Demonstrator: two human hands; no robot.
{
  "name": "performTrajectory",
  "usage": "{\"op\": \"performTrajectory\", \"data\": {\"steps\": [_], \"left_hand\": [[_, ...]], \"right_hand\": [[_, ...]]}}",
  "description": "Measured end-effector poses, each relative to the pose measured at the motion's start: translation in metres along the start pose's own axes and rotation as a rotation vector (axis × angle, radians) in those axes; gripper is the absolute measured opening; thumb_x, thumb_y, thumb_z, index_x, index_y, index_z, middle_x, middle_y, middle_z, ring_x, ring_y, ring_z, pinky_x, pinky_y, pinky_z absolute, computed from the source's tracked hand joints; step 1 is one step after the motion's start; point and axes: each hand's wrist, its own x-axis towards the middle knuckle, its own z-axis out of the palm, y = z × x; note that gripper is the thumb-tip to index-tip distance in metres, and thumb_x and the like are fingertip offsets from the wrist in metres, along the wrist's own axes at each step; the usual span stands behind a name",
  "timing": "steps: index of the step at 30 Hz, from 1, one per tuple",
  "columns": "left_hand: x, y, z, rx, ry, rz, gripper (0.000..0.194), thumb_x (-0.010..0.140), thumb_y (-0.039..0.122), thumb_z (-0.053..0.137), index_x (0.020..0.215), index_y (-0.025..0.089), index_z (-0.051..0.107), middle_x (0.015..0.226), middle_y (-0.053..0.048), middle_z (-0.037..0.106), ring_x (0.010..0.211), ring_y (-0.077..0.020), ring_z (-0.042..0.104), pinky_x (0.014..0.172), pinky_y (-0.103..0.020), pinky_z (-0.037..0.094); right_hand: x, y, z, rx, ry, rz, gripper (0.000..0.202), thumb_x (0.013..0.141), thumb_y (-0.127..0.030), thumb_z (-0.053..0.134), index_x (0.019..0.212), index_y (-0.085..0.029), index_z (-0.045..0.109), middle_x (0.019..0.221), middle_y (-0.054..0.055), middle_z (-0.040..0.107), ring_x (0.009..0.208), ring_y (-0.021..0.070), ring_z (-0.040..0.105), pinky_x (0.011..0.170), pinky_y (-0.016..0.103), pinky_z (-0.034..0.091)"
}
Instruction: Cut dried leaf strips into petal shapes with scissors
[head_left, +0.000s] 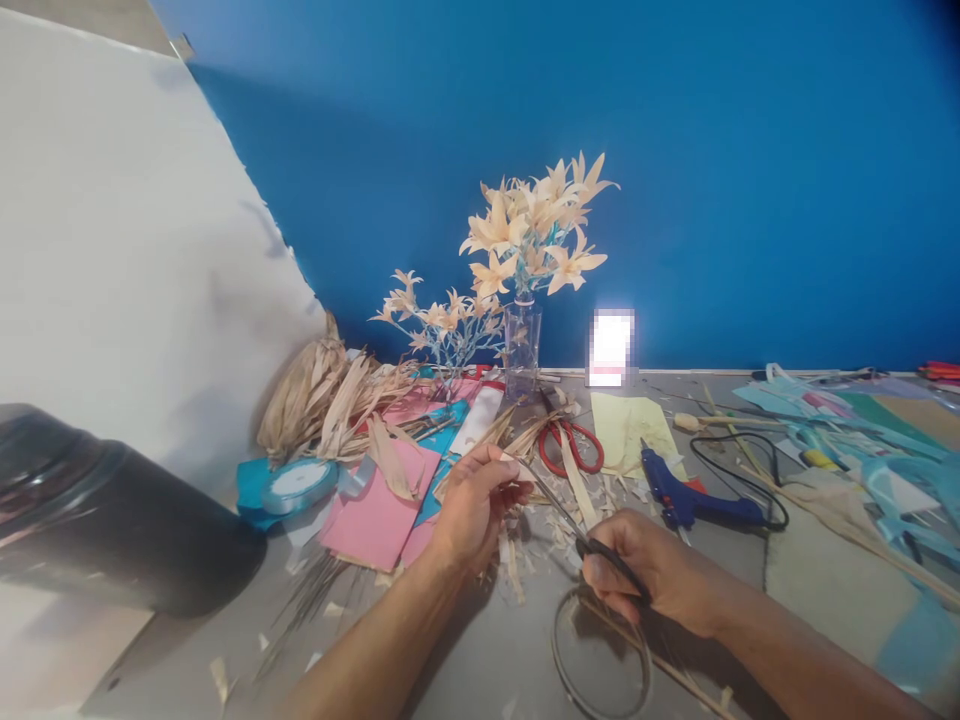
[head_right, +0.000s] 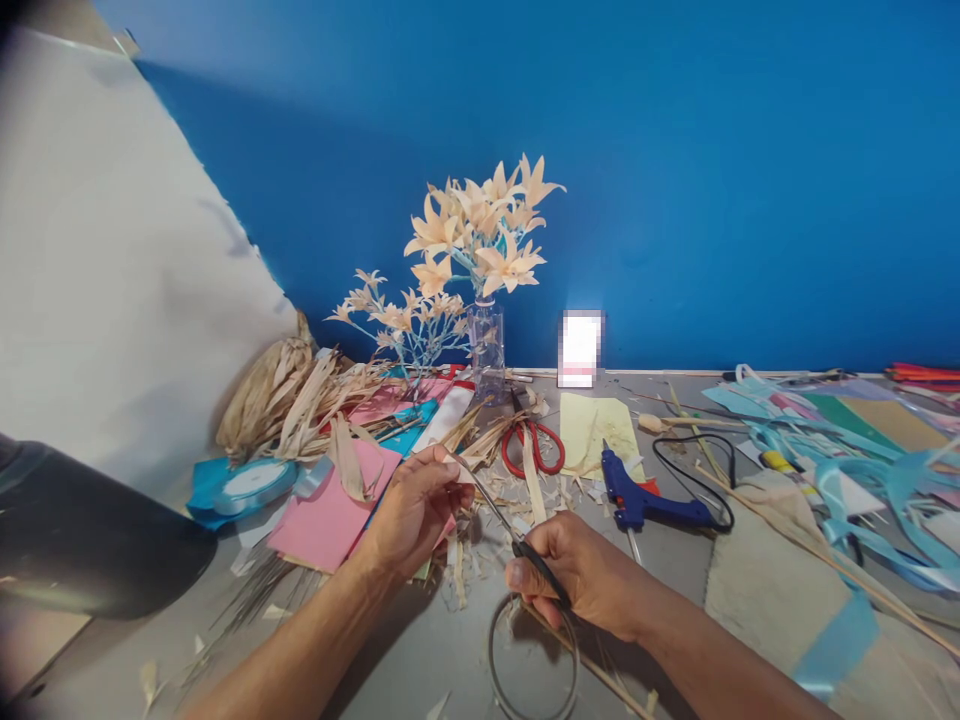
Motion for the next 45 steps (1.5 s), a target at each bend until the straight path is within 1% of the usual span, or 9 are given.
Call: {"op": "performTrajectory", "data": {"steps": [4,9,15,19,28,32,38,43,45], "left_hand": [[0.001,0.001,0.0,-0.009,-0.008,0.0,0.021,0.061,0.019,0.075,0.064,0.017,0.054,0.059,0.004,0.058,0.052,-0.0099,0.058,0.054,-0.021,0.046],[0.001,0.001,-0.001,-0.009,0.008,0.008,0.023,0.061,0.019,0.077,0.065,0.018,0.054,0.06,0.005,0.059,0.052,-0.0099,0.059,0.055,-0.022,0.047],[-0.002,0.001,0.001,0.049,0.007,0.016,0.019,0.062,0.019,0.075,0.062,0.017,0.056,0.058,0.005,0.057,0.053,-0.0091,0.058,0.058,-0.021,0.047],[-0.004,0.001,0.004,0.075,-0.014,0.006,0.019,0.061,0.02,0.075,0.059,0.016,0.056,0.057,0.003,0.057,0.053,-0.0095,0.057,0.056,-0.021,0.044],[-0.005,0.002,0.004,0.063,-0.005,0.019,0.018,0.061,0.019,0.075,0.059,0.016,0.057,0.057,0.003,0.055,0.053,-0.0098,0.056,0.057,-0.022,0.045],[-0.005,0.0,0.004,0.067,-0.006,0.022,0.018,0.063,0.02,0.075,0.059,0.016,0.057,0.058,0.003,0.056,0.053,-0.0103,0.057,0.057,-0.022,0.044],[-0.007,0.0,0.006,0.082,0.0,0.017,0.02,0.064,0.021,0.075,0.06,0.017,0.056,0.055,0.002,0.056,0.053,-0.0102,0.055,0.055,-0.021,0.042],[-0.006,-0.004,0.003,0.05,-0.023,0.007,0.021,0.066,0.021,0.077,0.063,0.016,0.057,0.06,0.001,0.06,0.054,-0.0099,0.056,0.056,-0.022,0.042],[-0.007,-0.008,0.003,0.016,-0.049,-0.036,0.023,0.066,0.022,0.08,0.066,0.016,0.057,0.063,0.001,0.061,0.056,-0.0097,0.056,0.057,-0.022,0.043]], "right_hand": [[0.0,-0.003,0.0,-0.019,0.001,0.013,0.052,0.083,-0.053,0.063,0.049,-0.017,0.05,0.044,-0.001,0.047,0.043,0.0077,0.035,0.048,0.026,0.024],[0.0,-0.004,-0.001,-0.025,-0.024,-0.037,0.06,0.086,-0.061,0.06,0.047,-0.016,0.049,0.044,-0.001,0.045,0.043,0.0069,0.034,0.047,0.025,0.024],[0.001,0.0,-0.001,0.006,-0.042,-0.047,0.056,0.084,-0.058,0.063,0.05,-0.015,0.055,0.046,0.0,0.049,0.044,0.0083,0.04,0.048,0.025,0.026],[0.002,-0.002,-0.001,0.038,-0.055,-0.035,0.055,0.082,-0.058,0.063,0.049,-0.016,0.052,0.045,0.0,0.048,0.044,0.0085,0.039,0.047,0.025,0.025],[0.001,0.002,-0.002,0.002,-0.032,-0.058,0.05,0.087,-0.046,0.06,0.048,-0.016,0.051,0.044,-0.001,0.047,0.043,0.0075,0.035,0.048,0.027,0.024],[0.002,0.001,-0.002,0.002,-0.026,-0.068,0.054,0.087,-0.051,0.061,0.048,-0.016,0.051,0.045,-0.001,0.047,0.043,0.0076,0.036,0.048,0.027,0.024],[0.001,-0.005,0.0,-0.012,0.009,-0.055,0.066,0.082,-0.072,0.059,0.045,-0.019,0.045,0.041,-0.002,0.041,0.042,0.0077,0.032,0.048,0.028,0.023],[0.003,-0.008,0.0,-0.015,0.082,-0.024,0.064,0.079,-0.069,0.063,0.044,-0.017,0.049,0.042,-0.001,0.044,0.044,0.0089,0.035,0.05,0.028,0.025],[0.004,-0.01,0.0,0.041,0.174,-0.053,0.054,0.077,-0.064,0.069,0.055,-0.015,0.058,0.05,0.001,0.054,0.05,0.0104,0.041,0.051,0.027,0.027]]}}
